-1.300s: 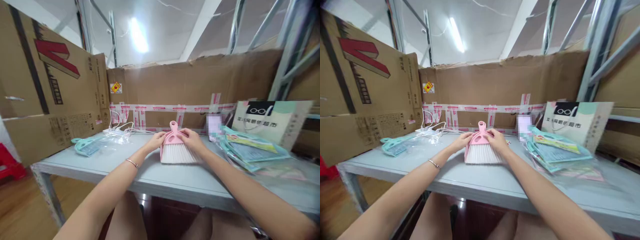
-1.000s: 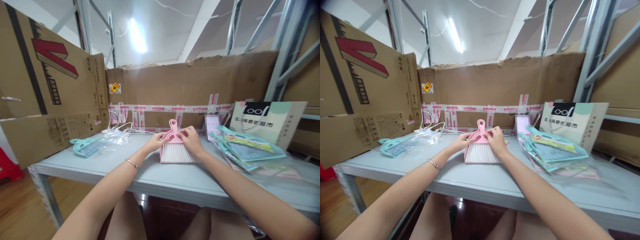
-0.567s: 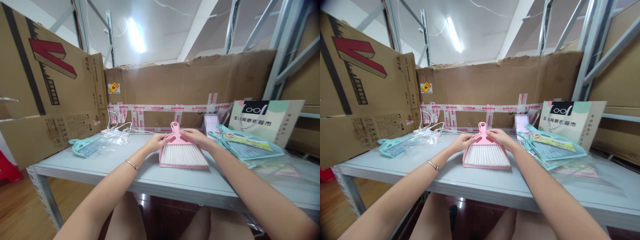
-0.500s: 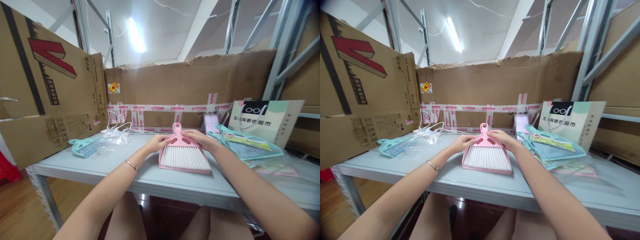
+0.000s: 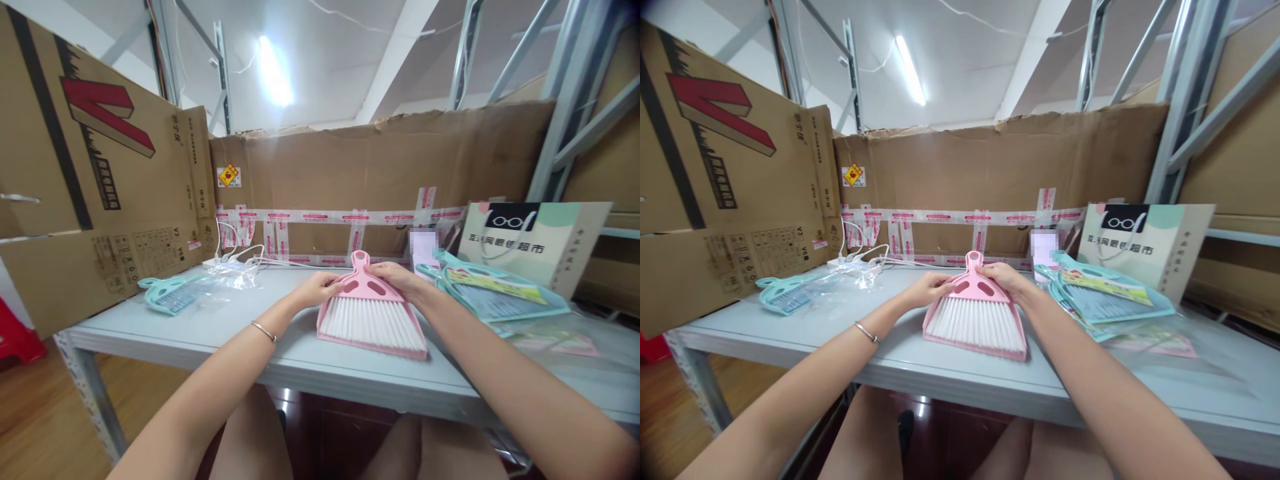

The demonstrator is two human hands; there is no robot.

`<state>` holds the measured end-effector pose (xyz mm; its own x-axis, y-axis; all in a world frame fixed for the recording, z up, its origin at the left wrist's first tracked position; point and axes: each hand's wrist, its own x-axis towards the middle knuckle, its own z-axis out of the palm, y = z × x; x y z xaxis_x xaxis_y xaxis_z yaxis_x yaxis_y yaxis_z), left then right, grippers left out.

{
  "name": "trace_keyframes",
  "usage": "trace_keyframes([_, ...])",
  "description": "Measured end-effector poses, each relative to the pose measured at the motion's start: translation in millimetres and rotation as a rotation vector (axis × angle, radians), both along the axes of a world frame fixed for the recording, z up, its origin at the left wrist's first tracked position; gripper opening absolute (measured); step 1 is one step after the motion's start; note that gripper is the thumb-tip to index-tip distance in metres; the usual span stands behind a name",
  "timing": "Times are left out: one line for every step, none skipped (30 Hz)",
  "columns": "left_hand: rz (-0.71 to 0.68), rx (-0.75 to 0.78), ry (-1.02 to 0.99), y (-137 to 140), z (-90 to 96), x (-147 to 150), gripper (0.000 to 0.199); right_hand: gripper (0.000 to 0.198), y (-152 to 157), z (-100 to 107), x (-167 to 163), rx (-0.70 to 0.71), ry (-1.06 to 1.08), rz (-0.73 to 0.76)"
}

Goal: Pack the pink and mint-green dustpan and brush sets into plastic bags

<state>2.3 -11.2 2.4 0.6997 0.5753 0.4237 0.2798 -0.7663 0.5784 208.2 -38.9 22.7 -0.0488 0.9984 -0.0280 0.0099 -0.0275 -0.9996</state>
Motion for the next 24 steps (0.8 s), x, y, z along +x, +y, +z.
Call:
trace_keyframes([0.023, -0.005, 0.003, -1, 1.0, 1, 0.032, 0.015, 1, -1, -1, 0.009, -0.008, -0.007])
trace_keyframes([0.056, -0.009, 0.003, -2, 2.3, 2, 0.033, 0.015, 1, -2, -3, 0.022, -0.015, -0.01])
trace_keyframes([0.093, -0.007, 0.0, -3, 3.7, 3, 0.033, 0.015, 2, -3, -6, 0.04, -0.022, -0.007])
trace_keyframes([0.131, 0.003, -0.008, -5, 5.1, 4, 0.033, 0.015, 2, -4, -9, 0.063, -0.029, -0.001])
trace_keyframes([0.163, 0.019, -0.019, -6, 6.4, 5, 0.032, 0.016, 2, -5, -13, 0.091, -0.038, 0.005])
trace_keyframes([0.187, 0.034, -0.027, -7, 7.6, 6, 0.032, 0.018, 2, -6, -17, 0.121, -0.048, 0.009])
trace_keyframes([0.203, 0.046, -0.034, -7, 8.4, 7, 0.033, 0.019, 1, -7, -21, 0.145, -0.059, 0.007])
trace_keyframes([0.21, 0.05, -0.036, -7, 9.1, 7, 0.033, 0.019, 0, -8, -24, 0.16, -0.066, 0.002])
trace_keyframes([0.213, 0.047, -0.036, -7, 9.4, 7, 0.035, 0.02, -1, -9, -27, 0.165, -0.068, 0.0])
trace_keyframes([0.213, 0.04, -0.035, -6, 9.6, 6, 0.036, 0.019, -2, -9, -29, 0.16, -0.066, 0.011])
trace_keyframes([0.207, 0.035, -0.034, -6, 9.5, 5, 0.037, 0.019, -3, -9, -30, 0.15, -0.06, 0.035])
trace_keyframes([0.201, 0.036, -0.037, -6, 9.4, 5, 0.038, 0.019, -4, -9, -30, 0.141, -0.051, 0.064])
trace_keyframes([0.198, 0.042, -0.043, -6, 9.3, 4, 0.038, 0.019, -4, -9, -30, 0.14, -0.045, 0.088])
trace_keyframes([0.198, 0.05, -0.049, -6, 9.2, 4, 0.037, 0.02, -4, -9, -30, 0.149, -0.044, 0.101])
trace_keyframes([0.199, 0.053, -0.058, -6, 9.2, 3, 0.037, 0.02, -4, -10, -29, 0.165, -0.051, 0.098])
trace_keyframes([0.201, 0.049, -0.067, -6, 9.2, 3, 0.037, 0.021, -3, -10, -29, 0.184, -0.065, 0.081])
trace_keyframes([0.201, 0.037, -0.077, -7, 9.4, 3, 0.037, 0.021, -2, -10, -29, 0.201, -0.087, 0.058])
trace_keyframes([0.202, 0.019, -0.087, -7, 9.7, 3, 0.038, 0.022, -2, -11, -29, 0.213, -0.113, 0.038])
trace_keyframes([0.206, -0.002, -0.094, -8, 10.1, 4, 0.038, 0.023, -1, -11, -29, 0.221, -0.141, 0.024])
trace_keyframes([0.214, -0.022, -0.095, -8, 10.7, 4, 0.039, 0.024, 0, -11, -30, 0.223, -0.166, 0.019])
trace_keyframes([0.228, -0.041, -0.09, -8, 11.4, 4, 0.041, 0.025, 0, -12, -30, 0.225, -0.182, 0.021])
trace_keyframes([0.246, -0.054, -0.083, -8, 12.2, 5, 0.042, 0.026, 0, -11, -30, 0.228, -0.19, 0.028])
trace_keyframes([0.262, -0.063, -0.076, -8, 13.1, 5, 0.042, 0.027, -1, -11, -31, 0.233, -0.193, 0.037])
trace_keyframes([0.274, -0.073, -0.075, -8, 13.9, 5, 0.042, 0.028, -2, -11, -31, 0.24, -0.191, 0.045])
